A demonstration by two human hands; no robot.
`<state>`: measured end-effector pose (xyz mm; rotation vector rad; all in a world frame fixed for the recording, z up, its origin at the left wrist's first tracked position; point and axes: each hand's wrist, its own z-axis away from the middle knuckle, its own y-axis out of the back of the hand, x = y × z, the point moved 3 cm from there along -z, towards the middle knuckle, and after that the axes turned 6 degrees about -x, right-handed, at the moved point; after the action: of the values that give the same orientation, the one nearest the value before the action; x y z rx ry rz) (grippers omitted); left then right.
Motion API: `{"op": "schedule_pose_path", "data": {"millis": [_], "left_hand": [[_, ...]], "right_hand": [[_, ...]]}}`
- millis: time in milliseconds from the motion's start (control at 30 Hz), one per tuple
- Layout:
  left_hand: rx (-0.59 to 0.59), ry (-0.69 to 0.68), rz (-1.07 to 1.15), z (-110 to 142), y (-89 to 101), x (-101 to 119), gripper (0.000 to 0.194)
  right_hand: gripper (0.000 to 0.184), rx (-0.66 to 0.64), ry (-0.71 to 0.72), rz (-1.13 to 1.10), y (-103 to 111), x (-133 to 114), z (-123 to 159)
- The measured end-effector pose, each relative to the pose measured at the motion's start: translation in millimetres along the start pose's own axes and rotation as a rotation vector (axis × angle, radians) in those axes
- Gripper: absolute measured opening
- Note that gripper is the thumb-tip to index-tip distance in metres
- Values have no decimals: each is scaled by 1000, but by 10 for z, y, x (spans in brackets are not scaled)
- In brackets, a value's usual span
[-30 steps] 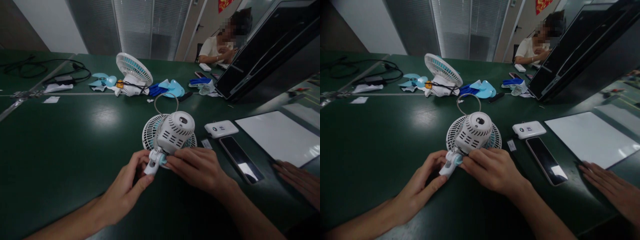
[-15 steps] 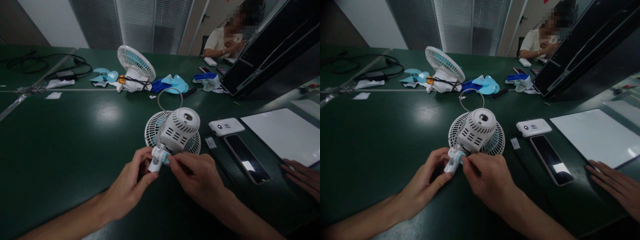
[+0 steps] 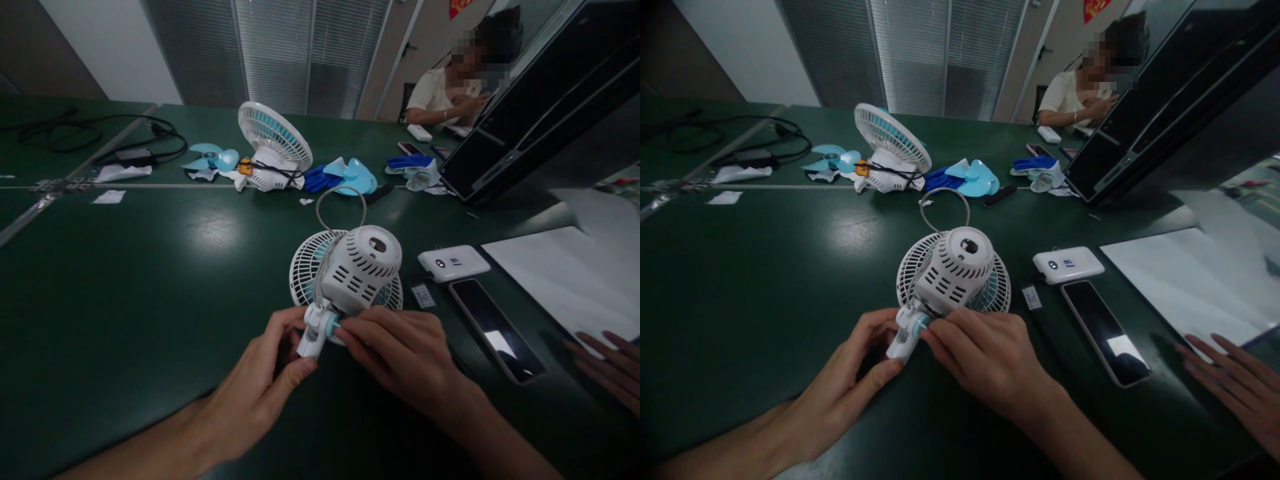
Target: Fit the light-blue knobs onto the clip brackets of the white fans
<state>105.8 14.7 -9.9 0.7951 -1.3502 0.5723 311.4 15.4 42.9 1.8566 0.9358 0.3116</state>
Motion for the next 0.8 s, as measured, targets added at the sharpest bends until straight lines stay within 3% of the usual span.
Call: {"op": "schedule_pose_path", "data": {"millis": [100,167,200,333,467,633,733,800], "left_hand": [[5,-1,-30,5,-2,-5,40],[10,5,-32,4,-4,-9,41],[13,10,-28,3,-5,-10,41],[-2,23,8,-3,-14,-13,39],[-13,19,16,0,-14,-18,40],[-9,9,7,-1,-15,-41,38],[-3,13,-2,-2,-19,-50,38],[0,15,6,-1,-20,-51,38]], "right_hand": [[14,90,-134,17,-48,-37,-3],[9,102,-132,50,-16,-40,-1],[3,79,-97,58,14,-31,-1],[26,-91,135,51,141,51,10],[20,-81,173,49,140,101,19],[3,33,62,25,15,12,-5],[3,54,10,27,17,-12,-17],[8,26,51,42,49,9,-15]]}}
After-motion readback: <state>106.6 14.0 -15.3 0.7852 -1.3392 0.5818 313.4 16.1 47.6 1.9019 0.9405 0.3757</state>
